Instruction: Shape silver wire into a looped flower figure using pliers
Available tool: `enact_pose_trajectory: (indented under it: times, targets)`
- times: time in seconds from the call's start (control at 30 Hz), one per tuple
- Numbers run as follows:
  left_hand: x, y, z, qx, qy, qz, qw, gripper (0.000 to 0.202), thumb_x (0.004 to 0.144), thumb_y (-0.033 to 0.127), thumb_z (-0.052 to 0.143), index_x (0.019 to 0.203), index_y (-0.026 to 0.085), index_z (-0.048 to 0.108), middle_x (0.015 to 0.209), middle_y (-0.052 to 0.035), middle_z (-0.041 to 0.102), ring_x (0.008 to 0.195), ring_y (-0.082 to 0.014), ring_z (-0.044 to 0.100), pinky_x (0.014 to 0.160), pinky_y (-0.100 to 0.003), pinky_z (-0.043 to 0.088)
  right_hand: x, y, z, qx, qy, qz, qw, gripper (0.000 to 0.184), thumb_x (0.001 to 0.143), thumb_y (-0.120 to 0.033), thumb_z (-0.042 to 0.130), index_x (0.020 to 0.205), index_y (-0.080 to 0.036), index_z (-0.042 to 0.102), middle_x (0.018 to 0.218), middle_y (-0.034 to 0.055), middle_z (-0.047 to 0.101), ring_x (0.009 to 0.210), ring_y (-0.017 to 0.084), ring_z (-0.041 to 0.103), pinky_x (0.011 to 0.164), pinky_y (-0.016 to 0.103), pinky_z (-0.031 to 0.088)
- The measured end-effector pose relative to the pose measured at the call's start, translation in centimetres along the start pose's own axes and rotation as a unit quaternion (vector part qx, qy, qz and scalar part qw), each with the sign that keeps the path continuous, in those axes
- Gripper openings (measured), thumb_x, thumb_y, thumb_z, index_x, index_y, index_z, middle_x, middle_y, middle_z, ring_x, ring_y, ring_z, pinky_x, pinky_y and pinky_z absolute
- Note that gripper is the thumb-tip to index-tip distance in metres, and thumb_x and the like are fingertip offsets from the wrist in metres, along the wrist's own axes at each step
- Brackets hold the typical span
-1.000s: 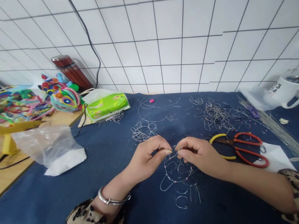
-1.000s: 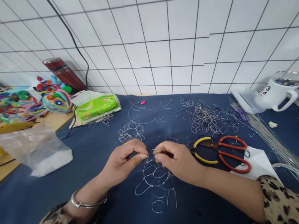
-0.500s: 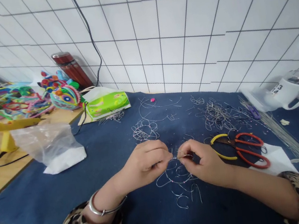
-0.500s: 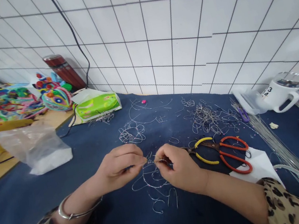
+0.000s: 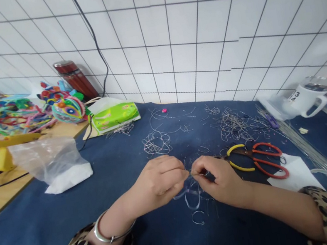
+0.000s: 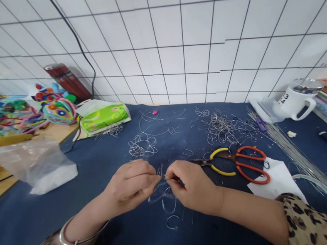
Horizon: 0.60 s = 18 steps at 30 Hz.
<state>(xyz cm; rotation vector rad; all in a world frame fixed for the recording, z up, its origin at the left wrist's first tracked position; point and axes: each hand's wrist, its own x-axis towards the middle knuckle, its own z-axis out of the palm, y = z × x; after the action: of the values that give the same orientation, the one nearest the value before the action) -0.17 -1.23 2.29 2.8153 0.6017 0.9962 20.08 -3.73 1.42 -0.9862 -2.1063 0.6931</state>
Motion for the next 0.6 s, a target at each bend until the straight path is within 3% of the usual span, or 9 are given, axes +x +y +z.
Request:
enact_pose_trajectory:
  times: [0.33, 0.6]
  targets:
    - [0.7, 1.2, -0.9, 0.078, -0.101, 0.053, 0.990, 0.020, 0.087, 0.011, 0.040, 0.083, 0.016, 0.058, 0.076, -0.0044, 0.061, 0.069, -0.0157, 0.055, 0.062, -0.030, 0.042, 0.1, -0.1, 0.0, 0.021, 0.000, 0.029, 0.999, 0.010, 0.076, -0.010, 0.050, 0.076, -0.020, 0.050, 0.072, -0.0017, 0.056, 0.064, 0.010, 0.050, 0.062, 0.023, 0.041]
    - [0.6, -0.3, -1.0, -0.156, -0.035, -0.037, 0.986, 0.016, 0.085, 0.010, 0.045, 0.086, 0.015, 0.059, 0.078, -0.0056, 0.062, 0.076, -0.0140, 0.058, 0.069, -0.027, 0.048, 0.3, 0.0, 0.1, 0.062, 0.000, 0.068, 0.996, 0.008, 0.077, -0.012, 0.051, 0.074, -0.019, 0.052, 0.072, -0.0019, 0.059, 0.065, 0.010, 0.054, 0.062, 0.022, 0.043]
